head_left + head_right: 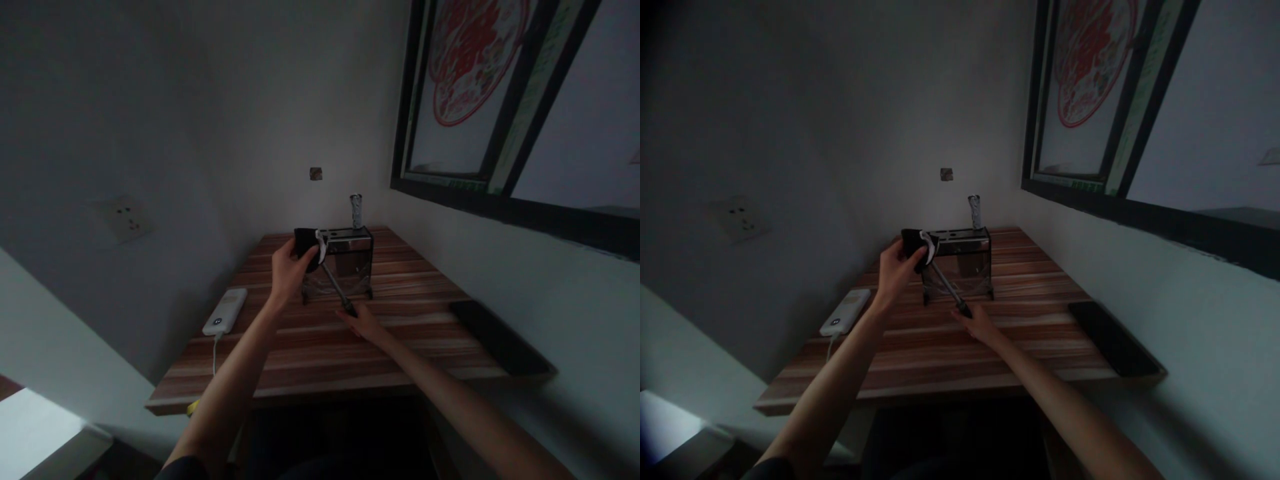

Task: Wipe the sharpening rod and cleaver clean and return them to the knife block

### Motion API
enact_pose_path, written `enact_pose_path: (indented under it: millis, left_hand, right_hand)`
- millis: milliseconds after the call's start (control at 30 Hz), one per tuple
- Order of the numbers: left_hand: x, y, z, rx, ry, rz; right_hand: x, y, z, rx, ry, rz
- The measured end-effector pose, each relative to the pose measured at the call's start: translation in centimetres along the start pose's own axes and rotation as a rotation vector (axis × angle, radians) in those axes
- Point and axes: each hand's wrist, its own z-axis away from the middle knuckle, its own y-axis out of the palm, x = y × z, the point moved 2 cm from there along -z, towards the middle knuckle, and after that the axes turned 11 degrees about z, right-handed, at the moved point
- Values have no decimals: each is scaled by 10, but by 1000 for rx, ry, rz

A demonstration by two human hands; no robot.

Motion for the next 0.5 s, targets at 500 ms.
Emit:
enact_pose_path:
  millis: [500]
  left_hand:
    - [-7,-9,-25,-39,58,30]
  right_hand:
    - [-4,1,-2,-2,-31,-9]
